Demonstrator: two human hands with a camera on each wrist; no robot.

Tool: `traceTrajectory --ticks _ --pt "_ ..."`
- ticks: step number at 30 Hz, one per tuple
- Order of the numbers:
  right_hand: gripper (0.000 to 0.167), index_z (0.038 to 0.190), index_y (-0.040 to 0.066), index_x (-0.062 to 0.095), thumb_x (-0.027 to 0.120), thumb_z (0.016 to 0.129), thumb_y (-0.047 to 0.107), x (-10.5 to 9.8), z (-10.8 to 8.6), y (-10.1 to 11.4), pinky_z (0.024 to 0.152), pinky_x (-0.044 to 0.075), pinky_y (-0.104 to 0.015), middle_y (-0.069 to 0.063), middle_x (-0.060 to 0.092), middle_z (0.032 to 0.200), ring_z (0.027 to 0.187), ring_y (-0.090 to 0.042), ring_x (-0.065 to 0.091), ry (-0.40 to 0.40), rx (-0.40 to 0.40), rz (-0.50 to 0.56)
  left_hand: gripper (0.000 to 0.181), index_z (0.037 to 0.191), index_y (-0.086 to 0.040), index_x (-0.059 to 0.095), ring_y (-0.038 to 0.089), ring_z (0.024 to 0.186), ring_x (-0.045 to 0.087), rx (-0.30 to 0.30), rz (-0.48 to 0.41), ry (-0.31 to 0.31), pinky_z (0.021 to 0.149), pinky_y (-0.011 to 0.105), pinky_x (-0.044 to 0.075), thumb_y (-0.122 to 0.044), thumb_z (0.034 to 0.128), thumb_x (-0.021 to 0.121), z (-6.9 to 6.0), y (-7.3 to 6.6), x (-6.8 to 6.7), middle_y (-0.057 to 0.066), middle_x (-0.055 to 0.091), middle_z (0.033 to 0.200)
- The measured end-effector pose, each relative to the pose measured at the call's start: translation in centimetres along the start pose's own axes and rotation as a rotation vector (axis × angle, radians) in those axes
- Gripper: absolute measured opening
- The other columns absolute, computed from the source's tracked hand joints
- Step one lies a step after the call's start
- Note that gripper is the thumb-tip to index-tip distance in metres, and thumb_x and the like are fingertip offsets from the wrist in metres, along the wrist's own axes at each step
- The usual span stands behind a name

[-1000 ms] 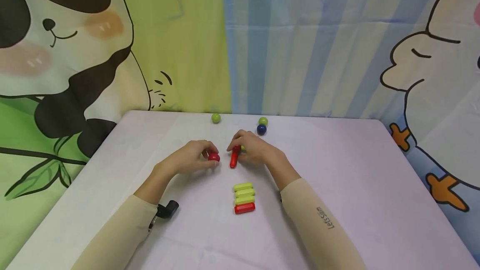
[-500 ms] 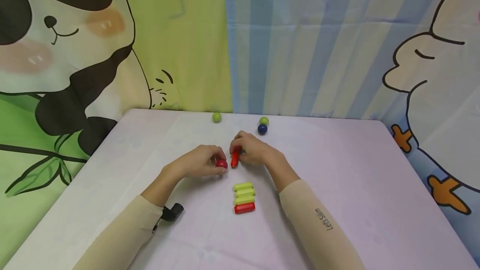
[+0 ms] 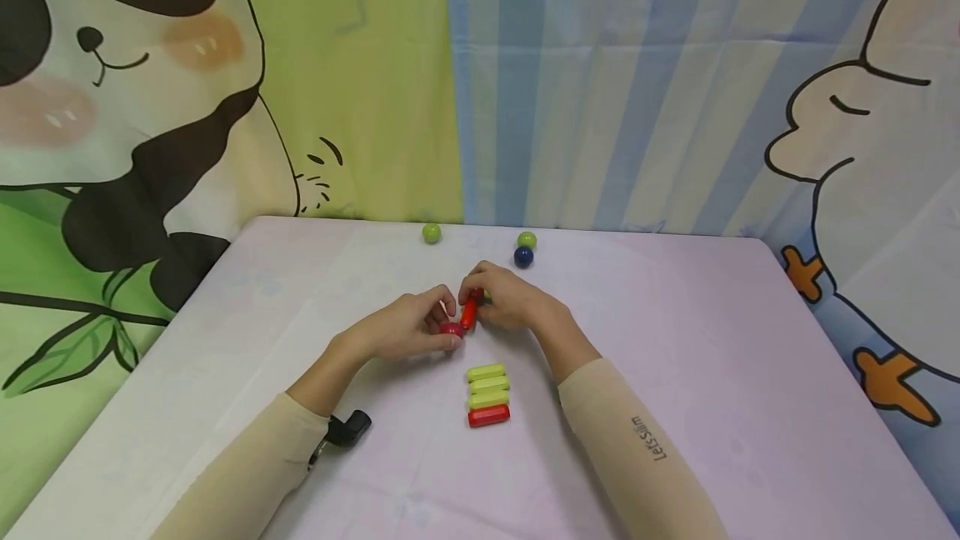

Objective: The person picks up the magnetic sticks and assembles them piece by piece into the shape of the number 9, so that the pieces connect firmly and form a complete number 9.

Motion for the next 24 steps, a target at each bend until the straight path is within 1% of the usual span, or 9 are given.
traceTrajectory --ticks 2,6,11,15,18,20,22,24 --pt "0.024 0.105 0.018 0.072 0.070 0.090 -0.001 0.0 0.1 0.0 0.108 0.045 -0.046 -0.007 0.058 0.127 0.117 -0.025 0.056 -0.003 -0.009 0.001 0.039 0.114 -0.013 0.050 0.011 0.083 0.066 -0.003 -0.044 -0.001 0.078 0.032 0.052 -0.032 0.0925 0.078 0.0 0.0 0.0 -0.005 0.070 0.093" --pt "0.023 0.106 0.018 0.073 0.070 0.091 0.001 0.1 0.1 -0.1 0.109 0.045 -0.047 -0.007 0.057 0.128 0.119 -0.025 0.056 0.006 -0.007 0.006 0.042 0.111 -0.012 0.049 0.009 0.084 0.067 -0.009 -0.078 0.005 0.078 0.032 0.053 -0.035 0.0919 0.078 0.1 0.1 0.2 -0.006 0.072 0.091" --pt "0.021 0.106 0.020 0.073 0.071 0.092 0.003 -0.2 0.0 -0.2 0.109 0.045 -0.044 -0.006 0.057 0.129 0.119 -0.024 0.056 0.001 0.012 -0.010 0.041 0.108 -0.014 0.051 0.010 0.079 0.065 0.019 -0.057 0.005 0.074 0.030 0.052 -0.040 0.0915 0.078 0.5 -0.4 0.4 -0.006 0.069 0.087" --pt "0.021 0.106 0.020 0.073 0.071 0.093 0.004 -0.2 0.0 -0.2 0.109 0.045 -0.043 -0.006 0.057 0.129 0.119 -0.024 0.056 0.002 0.013 -0.001 0.039 0.105 -0.013 0.053 0.011 0.078 0.064 0.003 -0.042 0.005 0.073 0.030 0.051 -0.039 0.0910 0.079 0.6 -0.6 0.4 -0.005 0.068 0.085" --pt "0.024 0.113 0.018 0.072 0.071 0.093 0.005 -0.1 -0.1 -0.2 0.109 0.045 -0.043 -0.004 0.058 0.129 0.119 -0.023 0.056 0.004 0.021 0.011 0.037 0.104 -0.013 0.055 0.010 0.081 0.065 -0.002 -0.046 0.013 0.077 0.029 0.053 -0.037 0.0905 0.079 0.5 -0.5 0.5 -0.005 0.068 0.087" --pt "0.031 0.122 0.016 0.069 0.071 0.093 0.004 -0.3 -0.2 -0.2 0.110 0.044 -0.044 -0.004 0.060 0.129 0.119 -0.023 0.056 0.008 0.035 0.014 0.035 0.102 -0.013 0.056 0.010 0.084 0.066 0.001 -0.053 0.018 0.079 0.028 0.054 -0.035 0.0899 0.081 0.5 -0.5 0.6 -0.004 0.067 0.089" --pt "0.040 0.131 0.014 0.065 0.070 0.093 0.003 -0.6 -0.4 -0.2 0.111 0.043 -0.045 -0.004 0.061 0.133 0.123 -0.024 0.056 0.010 0.053 0.015 0.034 0.102 -0.013 0.056 0.010 0.085 0.065 0.006 -0.053 0.025 0.080 0.028 0.054 -0.033 0.0896 0.081 0.5 -0.5 0.7 -0.004 0.067 0.091" --pt "0.047 0.137 0.013 0.061 0.069 0.092 0.001 -1.0 -0.6 -0.2 0.113 0.042 -0.047 -0.005 0.060 0.138 0.129 -0.026 0.055 0.008 0.073 0.020 0.033 0.102 -0.014 0.056 0.010 0.086 0.065 0.008 -0.050 0.032 0.081 0.027 0.054 -0.032 0.0895 0.081 0.5 -0.6 0.7 -0.004 0.066 0.093"
Point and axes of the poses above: each hand's wrist, its own z-axis towards the middle knuckle, its own x-axis out of the palm, y = z × x, the point moved 5 cm from there along z, towards the middle knuckle
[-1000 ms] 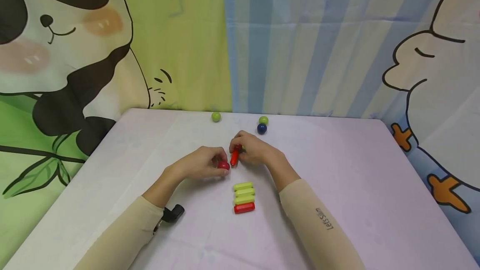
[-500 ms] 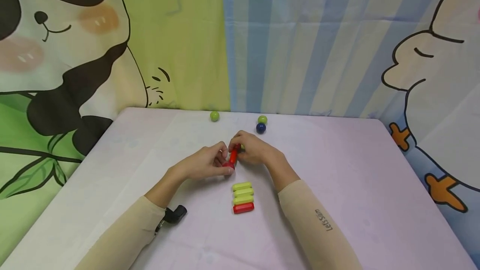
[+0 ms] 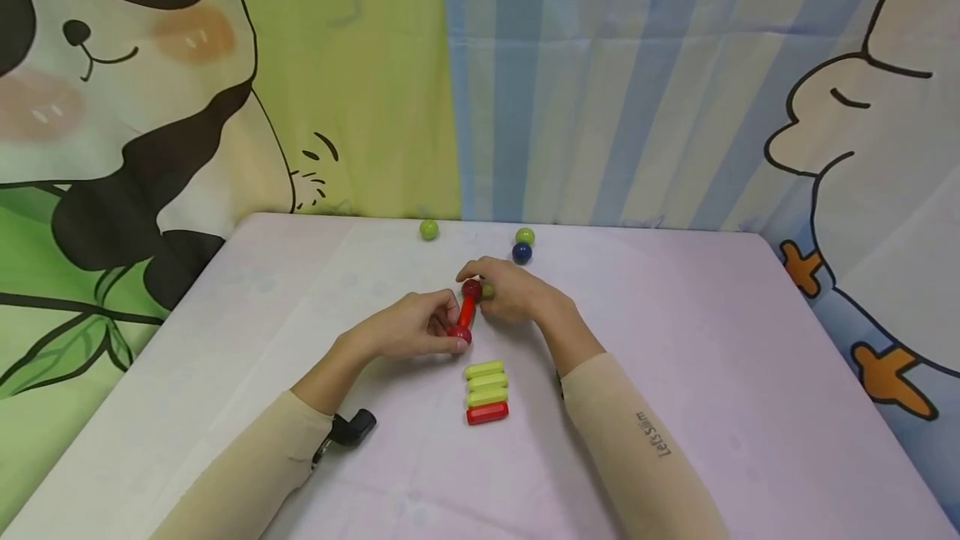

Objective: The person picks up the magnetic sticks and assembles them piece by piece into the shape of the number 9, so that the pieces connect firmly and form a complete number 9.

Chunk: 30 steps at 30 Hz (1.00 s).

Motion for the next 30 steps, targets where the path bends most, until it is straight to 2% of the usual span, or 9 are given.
traceTrajectory --ticks 3,7,11,16,20,24,30 --pt "0.050 0.139 0.011 0.060 0.071 0.091 0.001 -1.0 -0.6 -0.3 0.115 0.039 -0.050 -0.008 0.058 0.143 0.137 -0.029 0.051 -0.010 0.022 0.003 0.032 0.103 -0.015 0.057 0.010 0.088 0.064 -0.005 0.015 0.010 0.082 0.026 0.054 -0.030 0.0892 0.082 0.2 -0.2 0.0 -0.005 0.066 0.095" --pt "0.051 0.139 0.010 0.060 0.075 0.090 0.005 -2.0 -1.7 -1.3 0.116 0.037 -0.052 -0.011 0.058 0.143 0.138 -0.032 0.049 -0.018 0.054 -0.017 0.033 0.104 -0.016 0.057 0.011 0.088 0.064 -0.013 0.037 0.021 0.083 0.027 0.054 -0.029 0.0882 0.083 0.4 -0.5 -0.2 -0.004 0.066 0.095" --pt "0.053 0.139 0.011 0.060 0.078 0.090 0.010 -2.5 -2.9 -2.6 0.117 0.035 -0.055 -0.013 0.056 0.145 0.138 -0.035 0.046 -0.014 0.127 -0.057 0.033 0.104 -0.016 0.057 0.012 0.088 0.063 -0.014 0.058 0.038 0.083 0.028 0.053 -0.030 0.0881 0.082 0.5 -0.6 -0.2 -0.003 0.065 0.094" --pt "0.055 0.143 0.013 0.056 0.076 0.092 0.014 -2.7 -3.9 -3.9 0.115 0.037 -0.055 -0.015 0.053 0.146 0.136 -0.034 0.048 0.012 0.206 -0.054 0.034 0.104 -0.016 0.057 0.012 0.088 0.062 -0.014 0.069 0.048 0.083 0.028 0.053 -0.032 0.0884 0.082 0.6 -0.4 -0.2 -0.003 0.064 0.095" --pt "0.056 0.146 0.013 0.052 0.074 0.094 0.013 -2.7 -4.3 -4.3 0.110 0.044 -0.053 -0.015 0.054 0.144 0.126 -0.032 0.055 0.018 0.220 -0.049 0.034 0.104 -0.016 0.057 0.012 0.088 0.061 -0.012 0.071 0.044 0.084 0.027 0.052 -0.033 0.0889 0.082 0.8 -0.1 -0.2 -0.003 0.064 0.095" --pt "0.050 0.142 0.010 0.055 0.072 0.095 0.010 -2.6 -4.6 -4.5 0.103 0.051 -0.049 -0.016 0.060 0.136 0.116 -0.030 0.063 0.001 0.209 -0.036 0.034 0.104 -0.016 0.056 0.013 0.088 0.061 -0.017 0.072 0.041 0.083 0.029 0.052 -0.033 0.0894 0.081 1.0 0.1 -0.1 -0.002 0.063 0.094" --pt "0.040 0.132 0.009 0.061 0.074 0.094 0.013 -2.4 -4.4 -4.5 0.101 0.052 -0.046 -0.012 0.066 0.126 0.113 -0.027 0.063 -0.033 0.201 -0.032 0.035 0.103 -0.017 0.056 0.014 0.088 0.060 -0.023 0.053 0.038 0.081 0.030 0.052 -0.035 0.0885 0.082 1.3 0.6 -0.1 -0.001 0.063 0.094"
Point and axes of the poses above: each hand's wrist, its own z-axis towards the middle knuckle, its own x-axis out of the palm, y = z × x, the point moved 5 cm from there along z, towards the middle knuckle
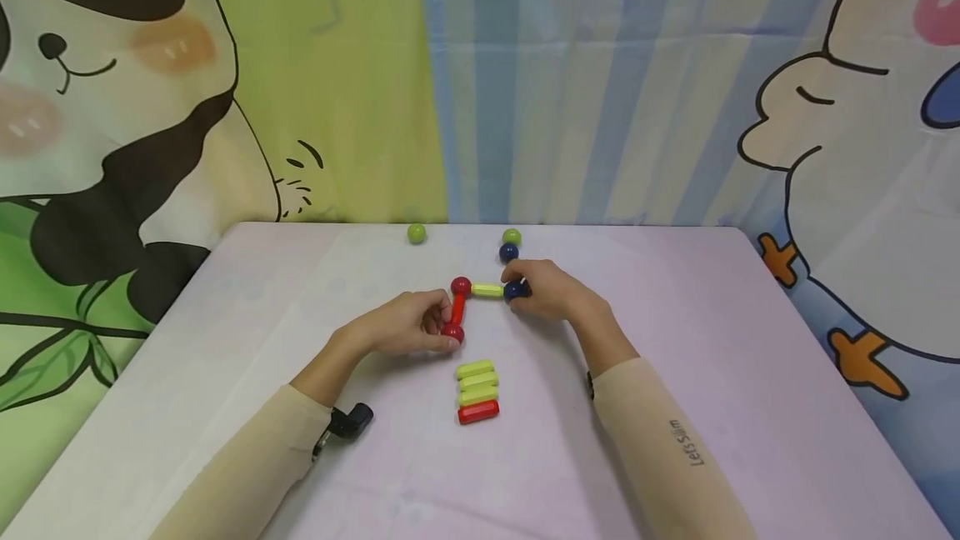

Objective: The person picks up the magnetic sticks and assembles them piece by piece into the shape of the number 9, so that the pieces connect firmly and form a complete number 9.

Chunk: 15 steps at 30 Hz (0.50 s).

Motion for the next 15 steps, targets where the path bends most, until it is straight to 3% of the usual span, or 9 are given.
traceTrajectory --ticks 10,15 --pt "0.034 0.128 0.012 0.064 0.073 0.095 0.014 0.2 -0.3 -0.6 0.102 0.051 -0.046 -0.009 0.066 0.124 0.116 -0.027 0.062 -0.031 0.025 0.037 0.038 0.103 -0.017 0.055 0.014 0.085 0.058 0.028 -0.052 0.027 0.077 0.030 0.048 -0.038 0.0873 0.082 1.0 1.1 0.0 -0.002 0.061 0.093" --pt "0.036 0.131 0.011 0.063 0.072 0.097 0.015 0.1 -0.1 -0.6 0.105 0.049 -0.046 -0.011 0.065 0.128 0.118 -0.028 0.062 -0.034 0.029 0.048 0.038 0.101 -0.018 0.055 0.015 0.082 0.057 0.017 -0.056 0.012 0.075 0.031 0.047 -0.040 0.0870 0.082 1.1 1.3 0.1 -0.001 0.061 0.089"
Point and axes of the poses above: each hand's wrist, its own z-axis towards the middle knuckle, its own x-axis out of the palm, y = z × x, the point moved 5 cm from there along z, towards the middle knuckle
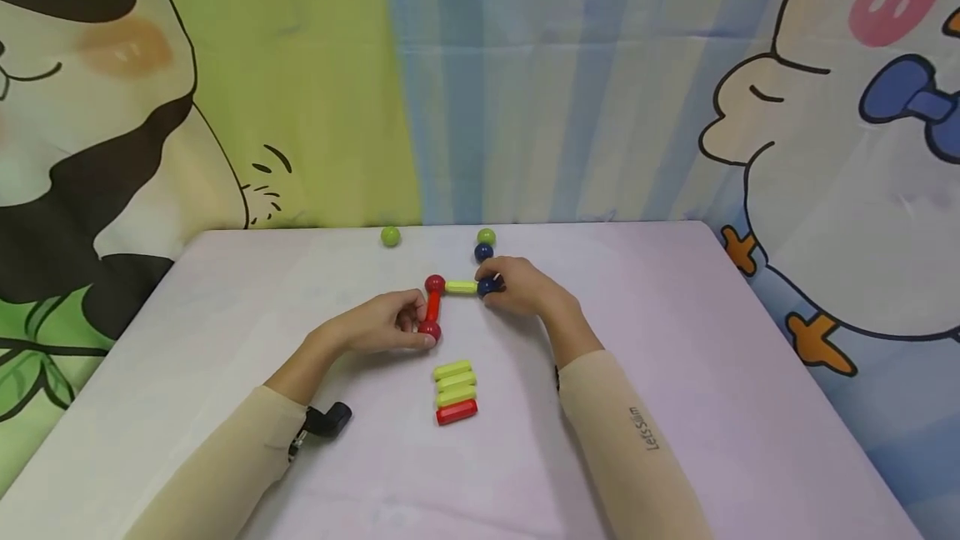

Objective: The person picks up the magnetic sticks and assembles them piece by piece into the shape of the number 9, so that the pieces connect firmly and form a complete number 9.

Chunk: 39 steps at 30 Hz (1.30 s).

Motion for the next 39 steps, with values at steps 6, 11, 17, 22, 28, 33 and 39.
traceTrajectory --ticks 6,11,17,22,28,33,39 --pt "0.037 0.133 0.013 0.063 0.072 0.097 0.015 0.1 0.4 0.2 0.107 0.048 -0.046 -0.011 0.063 0.131 0.120 -0.028 0.061 0.005 0.042 -0.007 0.037 0.101 -0.018 0.055 0.016 0.082 0.057 0.010 -0.028 -0.001 0.075 0.032 0.047 -0.040 0.0876 0.081 -0.3 0.4 -0.1 0.000 0.060 0.090" --pt "0.048 0.142 0.014 0.057 0.073 0.097 0.015 0.1 0.0 0.4 0.107 0.048 -0.048 -0.013 0.056 0.141 0.125 -0.032 0.058 -0.007 0.024 0.006 0.037 0.100 -0.017 0.056 0.016 0.081 0.056 -0.023 -0.018 -0.001 0.074 0.031 0.046 -0.039 0.0870 0.082 -0.2 0.2 -0.1 0.000 0.060 0.087" --pt "0.059 0.147 0.015 0.051 0.076 0.094 0.019 -0.1 -1.1 1.1 0.112 0.043 -0.052 -0.013 0.047 0.146 0.135 -0.033 0.048 -0.074 -0.016 -0.049 0.037 0.100 -0.016 0.056 0.015 0.077 0.054 -0.026 -0.028 0.015 0.070 0.031 0.044 -0.039 0.0866 0.082 0.1 -0.1 0.5 0.000 0.059 0.083" --pt "0.054 0.143 0.012 0.055 0.076 0.093 0.017 -0.3 -1.8 2.5 0.111 0.043 -0.052 -0.015 0.052 0.140 0.131 -0.033 0.051 -0.104 -0.086 -0.054 0.038 0.102 -0.016 0.056 0.015 0.076 0.054 -0.034 -0.029 0.003 0.070 0.031 0.044 -0.039 0.0871 0.081 -0.3 0.1 0.2 0.001 0.058 0.082" --pt "0.046 0.136 0.008 0.059 0.076 0.094 0.016 -0.4 -2.6 3.3 0.106 0.049 -0.050 -0.013 0.060 0.131 0.123 -0.032 0.058 -0.093 -0.122 -0.018 0.037 0.103 -0.015 0.056 0.015 0.077 0.053 -0.021 -0.033 0.006 0.069 0.030 0.042 -0.039 0.0880 0.080 -0.3 0.1 -0.2 0.001 0.057 0.083" --pt "0.040 0.131 0.005 0.062 0.074 0.095 0.018 0.5 -3.0 4.0 0.104 0.049 -0.048 -0.012 0.064 0.128 0.119 -0.031 0.060 -0.063 -0.185 -0.016 0.036 0.103 -0.013 0.054 0.015 0.079 0.053 -0.004 -0.052 0.020 0.070 0.030 0.042 -0.035 0.0889 0.079 -0.4 0.2 -0.3 0.001 0.057 0.087" --pt "0.039 0.131 0.007 0.063 0.073 0.096 0.023 1.8 -3.4 4.8 0.104 0.050 -0.046 -0.008 0.064 0.129 0.121 -0.028 0.061 0.013 -0.182 -0.003 0.034 0.106 -0.013 0.052 0.018 0.086 0.053 0.025 -0.096 0.029 0.075 0.031 0.044 -0.031 0.0910 0.077 -0.6 0.2 -0.1 0.004 0.057 0.096"
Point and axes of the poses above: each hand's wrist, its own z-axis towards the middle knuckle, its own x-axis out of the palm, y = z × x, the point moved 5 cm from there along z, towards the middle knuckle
